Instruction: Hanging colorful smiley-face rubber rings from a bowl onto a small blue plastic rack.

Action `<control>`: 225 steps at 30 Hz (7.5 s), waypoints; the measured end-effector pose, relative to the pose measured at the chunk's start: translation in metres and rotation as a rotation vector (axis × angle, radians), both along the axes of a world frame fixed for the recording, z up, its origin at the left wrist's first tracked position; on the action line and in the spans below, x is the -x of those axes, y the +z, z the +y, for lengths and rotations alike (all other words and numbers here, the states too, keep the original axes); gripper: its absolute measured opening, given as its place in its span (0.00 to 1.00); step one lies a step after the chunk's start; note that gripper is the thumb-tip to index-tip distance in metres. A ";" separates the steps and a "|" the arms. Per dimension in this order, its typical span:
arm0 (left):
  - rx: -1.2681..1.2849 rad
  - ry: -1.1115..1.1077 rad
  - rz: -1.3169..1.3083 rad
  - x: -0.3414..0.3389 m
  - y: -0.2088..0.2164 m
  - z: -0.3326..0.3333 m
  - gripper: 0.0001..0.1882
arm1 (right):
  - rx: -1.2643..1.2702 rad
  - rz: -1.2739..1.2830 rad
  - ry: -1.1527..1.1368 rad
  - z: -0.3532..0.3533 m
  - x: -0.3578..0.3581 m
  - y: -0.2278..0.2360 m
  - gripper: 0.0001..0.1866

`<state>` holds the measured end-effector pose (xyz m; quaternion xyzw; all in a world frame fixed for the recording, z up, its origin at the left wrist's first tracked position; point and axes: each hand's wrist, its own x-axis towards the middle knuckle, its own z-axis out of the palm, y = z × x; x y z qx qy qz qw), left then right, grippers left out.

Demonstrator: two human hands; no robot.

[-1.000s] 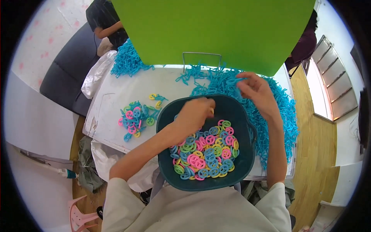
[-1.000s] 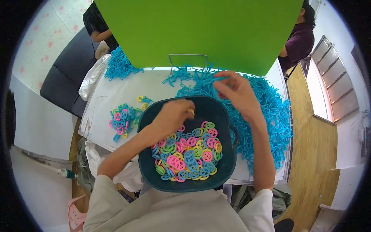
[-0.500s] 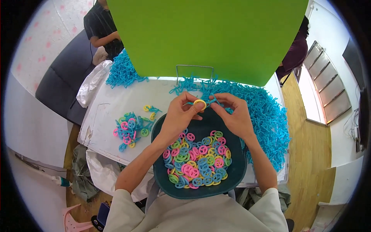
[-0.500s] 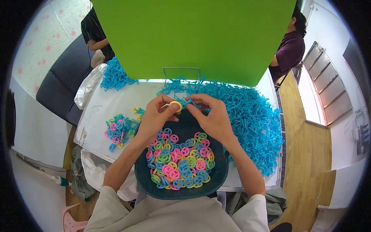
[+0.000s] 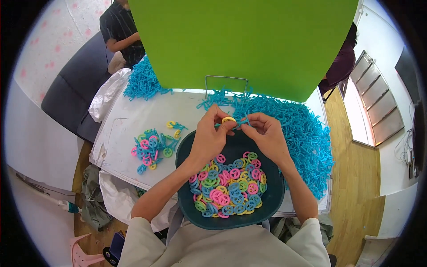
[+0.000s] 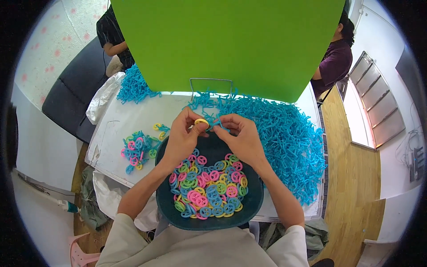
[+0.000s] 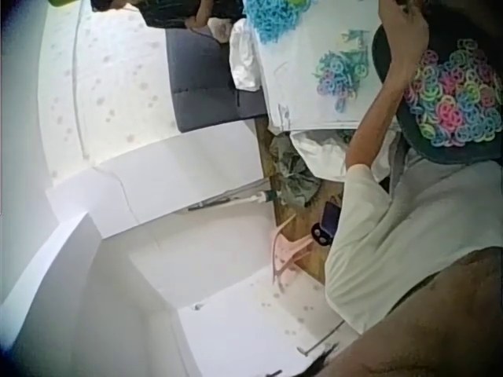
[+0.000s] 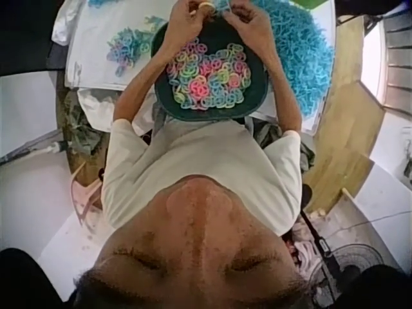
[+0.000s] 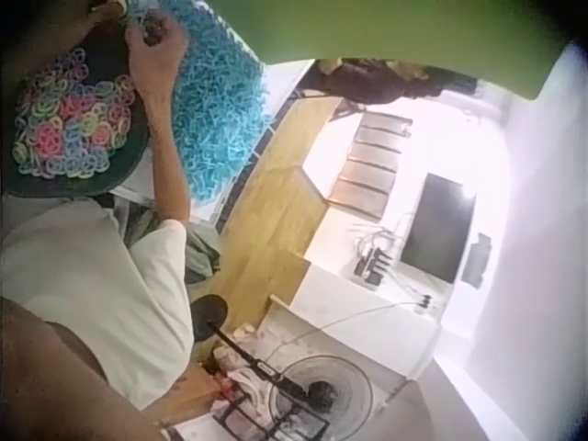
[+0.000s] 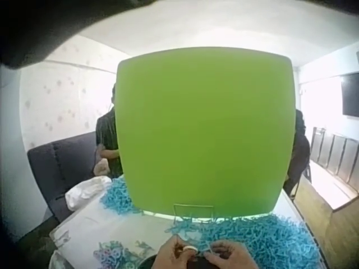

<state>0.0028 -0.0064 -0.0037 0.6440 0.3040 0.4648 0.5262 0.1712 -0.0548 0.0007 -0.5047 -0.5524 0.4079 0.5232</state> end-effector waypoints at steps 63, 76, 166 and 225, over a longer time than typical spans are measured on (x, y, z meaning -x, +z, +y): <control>0.620 -0.212 -0.225 0.005 0.008 0.003 0.12 | -0.153 -0.393 0.154 -0.005 -0.003 0.012 0.14; -0.541 -0.291 1.009 -0.013 -0.056 -0.019 0.12 | -0.219 -0.170 -0.020 0.002 -0.005 0.000 0.10; -0.083 0.112 0.184 -0.002 -0.009 -0.007 0.02 | -0.063 -0.420 -0.093 -0.001 -0.005 0.000 0.08; -0.334 0.242 0.444 0.080 0.026 0.049 0.09 | -0.078 -0.263 0.028 -0.006 -0.023 0.025 0.12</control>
